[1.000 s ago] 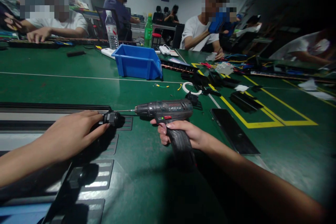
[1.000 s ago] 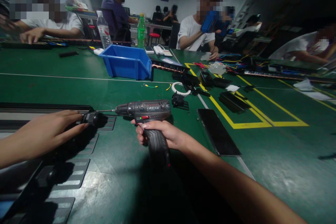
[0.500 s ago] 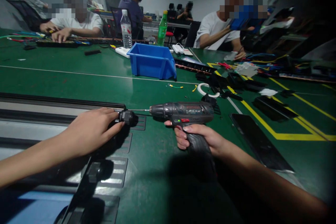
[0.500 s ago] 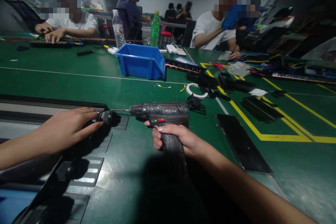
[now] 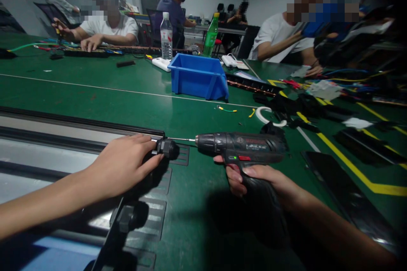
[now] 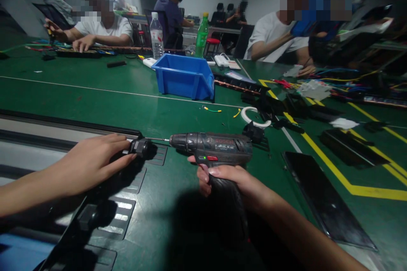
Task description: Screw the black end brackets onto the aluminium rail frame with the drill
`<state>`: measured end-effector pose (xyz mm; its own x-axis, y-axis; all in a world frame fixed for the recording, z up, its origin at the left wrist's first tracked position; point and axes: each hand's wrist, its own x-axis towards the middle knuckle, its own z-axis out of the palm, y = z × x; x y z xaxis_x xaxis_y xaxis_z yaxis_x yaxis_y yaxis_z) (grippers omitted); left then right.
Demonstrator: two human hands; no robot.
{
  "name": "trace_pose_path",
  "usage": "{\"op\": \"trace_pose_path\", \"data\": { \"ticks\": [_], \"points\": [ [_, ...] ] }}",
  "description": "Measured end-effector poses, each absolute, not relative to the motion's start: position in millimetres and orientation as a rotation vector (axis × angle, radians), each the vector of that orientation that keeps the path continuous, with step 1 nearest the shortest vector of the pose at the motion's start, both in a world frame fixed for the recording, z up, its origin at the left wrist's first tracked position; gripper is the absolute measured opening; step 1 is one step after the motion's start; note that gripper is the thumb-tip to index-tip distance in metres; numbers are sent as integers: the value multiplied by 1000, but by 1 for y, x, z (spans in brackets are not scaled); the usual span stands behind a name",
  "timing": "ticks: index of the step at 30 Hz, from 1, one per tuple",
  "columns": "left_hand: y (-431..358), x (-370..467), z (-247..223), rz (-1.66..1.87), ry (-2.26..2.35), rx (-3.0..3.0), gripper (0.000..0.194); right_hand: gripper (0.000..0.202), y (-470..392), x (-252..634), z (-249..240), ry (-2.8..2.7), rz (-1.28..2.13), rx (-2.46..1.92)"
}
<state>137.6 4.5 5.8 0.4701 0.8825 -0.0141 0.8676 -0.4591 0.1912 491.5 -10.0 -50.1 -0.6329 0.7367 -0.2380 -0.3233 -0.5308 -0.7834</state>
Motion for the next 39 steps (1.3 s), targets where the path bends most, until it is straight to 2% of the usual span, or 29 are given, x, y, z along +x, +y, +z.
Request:
{"op": "trace_pose_path", "data": {
  "ticks": [7, 18, 39],
  "points": [
    [4, 137, 4, 111, 1557, 2532, 41, 57, -10, 491, -43, -898, 2185, -839],
    [4, 139, 8, 24, 1548, 2523, 40, 55, -13, 489, -41, -834, 2159, -935],
    [3, 140, 8, 48, 1576, 2512, 39, 61, -13, 487, -41, -859, 2159, -929]
  ]
}}
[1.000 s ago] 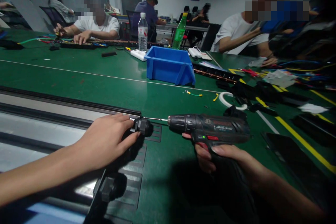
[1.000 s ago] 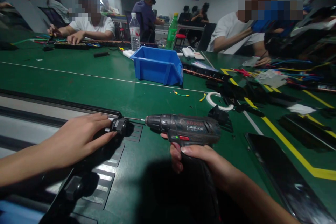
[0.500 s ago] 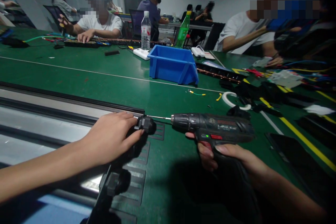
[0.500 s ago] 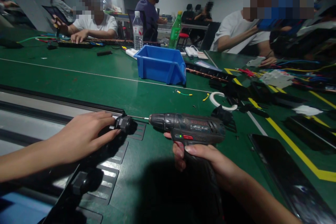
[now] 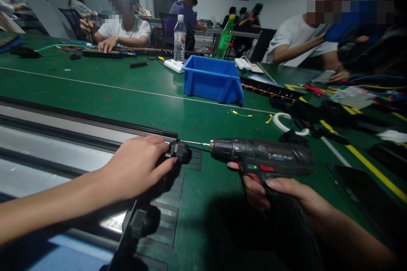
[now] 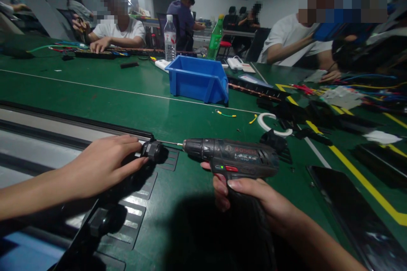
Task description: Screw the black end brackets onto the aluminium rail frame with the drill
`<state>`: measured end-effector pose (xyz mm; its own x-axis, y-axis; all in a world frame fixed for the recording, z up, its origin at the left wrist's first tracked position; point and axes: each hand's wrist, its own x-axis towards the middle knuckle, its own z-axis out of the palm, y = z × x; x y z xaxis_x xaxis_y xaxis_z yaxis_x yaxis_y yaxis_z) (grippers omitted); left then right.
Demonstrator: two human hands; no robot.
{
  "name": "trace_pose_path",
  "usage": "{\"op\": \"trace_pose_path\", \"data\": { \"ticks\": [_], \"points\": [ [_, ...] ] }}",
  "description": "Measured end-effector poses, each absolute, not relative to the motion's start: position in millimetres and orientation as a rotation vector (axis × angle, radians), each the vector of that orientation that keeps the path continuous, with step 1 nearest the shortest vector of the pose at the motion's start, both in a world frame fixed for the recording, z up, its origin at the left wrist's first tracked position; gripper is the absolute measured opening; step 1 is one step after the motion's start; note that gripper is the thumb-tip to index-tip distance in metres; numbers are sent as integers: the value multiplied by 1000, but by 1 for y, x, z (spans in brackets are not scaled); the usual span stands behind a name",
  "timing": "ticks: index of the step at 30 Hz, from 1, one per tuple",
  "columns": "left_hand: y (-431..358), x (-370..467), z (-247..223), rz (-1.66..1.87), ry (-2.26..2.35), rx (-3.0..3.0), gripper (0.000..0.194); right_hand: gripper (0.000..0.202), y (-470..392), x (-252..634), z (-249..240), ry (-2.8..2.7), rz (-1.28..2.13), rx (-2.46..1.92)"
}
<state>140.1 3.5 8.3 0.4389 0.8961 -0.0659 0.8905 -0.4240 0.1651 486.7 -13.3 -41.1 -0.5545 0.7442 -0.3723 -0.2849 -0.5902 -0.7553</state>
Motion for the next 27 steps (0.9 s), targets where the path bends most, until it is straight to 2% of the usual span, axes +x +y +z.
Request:
{"op": "trace_pose_path", "data": {
  "ticks": [5, 13, 27],
  "points": [
    [4, 139, 9, 82, 1560, 2514, 38, 56, -14, 485, -40, -874, 2137, -931],
    [3, 140, 9, 31, 1575, 2505, 40, 61, -13, 488, -42, -900, 2141, -934],
    [3, 140, 9, 22, 1565, 2524, 39, 53, -13, 485, -45, -890, 2146, -859]
  ]
}}
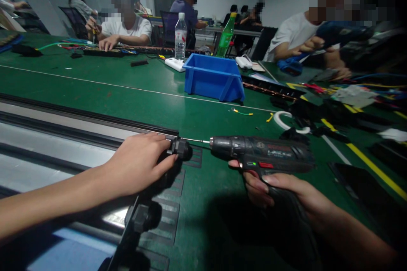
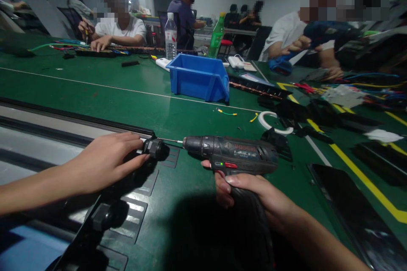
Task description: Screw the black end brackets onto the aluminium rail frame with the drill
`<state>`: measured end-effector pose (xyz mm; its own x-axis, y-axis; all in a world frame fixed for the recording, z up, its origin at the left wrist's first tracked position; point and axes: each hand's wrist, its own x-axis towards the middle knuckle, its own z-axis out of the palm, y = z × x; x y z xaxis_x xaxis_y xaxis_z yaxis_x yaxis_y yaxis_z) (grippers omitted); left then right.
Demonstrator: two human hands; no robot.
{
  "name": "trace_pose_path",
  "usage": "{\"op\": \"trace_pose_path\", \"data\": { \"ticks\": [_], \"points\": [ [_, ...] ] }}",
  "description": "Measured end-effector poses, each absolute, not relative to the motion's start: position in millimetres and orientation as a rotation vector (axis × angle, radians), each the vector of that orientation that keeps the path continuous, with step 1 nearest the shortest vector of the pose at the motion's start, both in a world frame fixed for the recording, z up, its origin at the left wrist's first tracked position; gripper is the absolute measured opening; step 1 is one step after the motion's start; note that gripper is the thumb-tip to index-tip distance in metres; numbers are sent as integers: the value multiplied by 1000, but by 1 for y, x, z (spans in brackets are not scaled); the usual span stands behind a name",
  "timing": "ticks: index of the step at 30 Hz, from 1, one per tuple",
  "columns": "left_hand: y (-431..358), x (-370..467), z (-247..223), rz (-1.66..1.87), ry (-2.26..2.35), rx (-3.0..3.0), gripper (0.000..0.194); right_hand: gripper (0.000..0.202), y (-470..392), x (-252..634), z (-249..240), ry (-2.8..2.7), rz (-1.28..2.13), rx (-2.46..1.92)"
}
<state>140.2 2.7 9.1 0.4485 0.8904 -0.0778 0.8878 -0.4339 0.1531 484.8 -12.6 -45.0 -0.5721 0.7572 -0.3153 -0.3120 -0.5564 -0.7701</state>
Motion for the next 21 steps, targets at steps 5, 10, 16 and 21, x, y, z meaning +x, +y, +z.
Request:
{"op": "trace_pose_path", "data": {
  "ticks": [5, 10, 16, 21],
  "points": [
    [4, 140, 8, 3, 1565, 2533, 39, 55, -13, 489, -45, -911, 2184, -871],
    [4, 140, 9, 20, 1550, 2530, 47, 57, -13, 490, -45, -944, 2167, -842],
    [2, 139, 8, 39, 1566, 2519, 57, 58, -16, 487, -45, -891, 2141, -792],
    [2, 140, 7, 58, 1573, 2513, 58, 51, -20, 486, -43, -751, 2069, -756]
  ]
}}
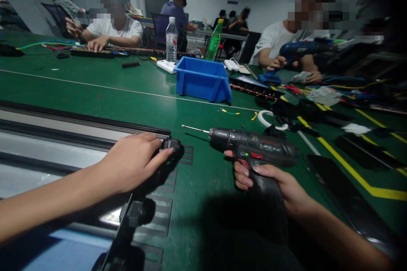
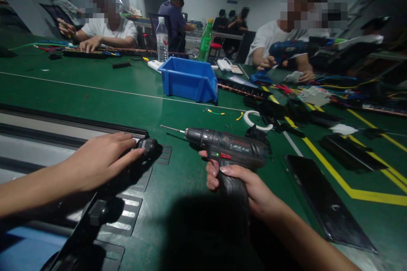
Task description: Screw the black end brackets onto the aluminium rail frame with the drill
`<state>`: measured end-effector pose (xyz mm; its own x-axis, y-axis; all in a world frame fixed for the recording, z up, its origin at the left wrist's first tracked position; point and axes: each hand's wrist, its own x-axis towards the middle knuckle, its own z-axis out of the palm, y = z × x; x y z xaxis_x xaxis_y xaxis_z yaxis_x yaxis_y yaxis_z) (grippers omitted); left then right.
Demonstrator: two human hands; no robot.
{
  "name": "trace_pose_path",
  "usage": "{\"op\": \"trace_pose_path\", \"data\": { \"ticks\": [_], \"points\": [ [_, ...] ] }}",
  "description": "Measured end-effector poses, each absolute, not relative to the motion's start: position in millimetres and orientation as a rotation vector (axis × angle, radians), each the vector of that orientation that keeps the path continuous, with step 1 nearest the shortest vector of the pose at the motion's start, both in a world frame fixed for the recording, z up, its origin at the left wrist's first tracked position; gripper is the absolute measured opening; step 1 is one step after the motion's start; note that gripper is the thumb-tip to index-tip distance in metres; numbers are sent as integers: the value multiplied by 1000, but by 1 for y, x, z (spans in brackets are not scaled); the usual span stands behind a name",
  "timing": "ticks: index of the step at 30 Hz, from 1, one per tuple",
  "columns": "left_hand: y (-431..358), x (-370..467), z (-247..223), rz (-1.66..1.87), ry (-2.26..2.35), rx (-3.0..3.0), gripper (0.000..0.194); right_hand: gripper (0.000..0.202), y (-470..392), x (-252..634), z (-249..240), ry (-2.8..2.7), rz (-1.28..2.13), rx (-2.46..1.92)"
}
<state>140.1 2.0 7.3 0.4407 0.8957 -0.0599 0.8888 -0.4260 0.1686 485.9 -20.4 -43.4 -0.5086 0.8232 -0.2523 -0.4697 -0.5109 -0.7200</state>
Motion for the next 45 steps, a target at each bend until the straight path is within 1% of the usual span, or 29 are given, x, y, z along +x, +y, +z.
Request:
{"op": "trace_pose_path", "data": {
  "ticks": [6, 11, 14, 21, 25, 30, 36, 42, 45],
  "points": [
    [2, 139, 6, 55, 1596, 2544, 56, 39, -44, 494, -37, -594, 1803, -828],
    [1, 139, 5, 40, 1608, 2562, 54, 46, -58, 517, -33, -443, 1530, -929],
    [1, 139, 5, 39, 1612, 2571, 55, 48, -57, 527, -34, -383, 1461, -927],
    [2, 137, 4, 75, 1580, 2594, 56, 46, -55, 528, -40, -316, 1528, -886],
    [3, 137, 5, 72, 1577, 2601, 55, 44, -57, 526, -38, -351, 1487, -915],
    [3, 137, 4, 53, 1582, 2591, 53, 49, -56, 528, -40, -349, 1484, -944],
    [1, 138, 5, 159, 1595, 2567, 57, 52, -59, 527, -38, -351, 1507, -871],
    [-3, 140, 11, 315, 1643, 2526, 49, 58, -67, 518, -31, -350, 1573, -850],
    [-2, 138, 14, 427, 1641, 2532, 40, 61, -71, 508, -29, -406, 1640, -778]
  ]
}}
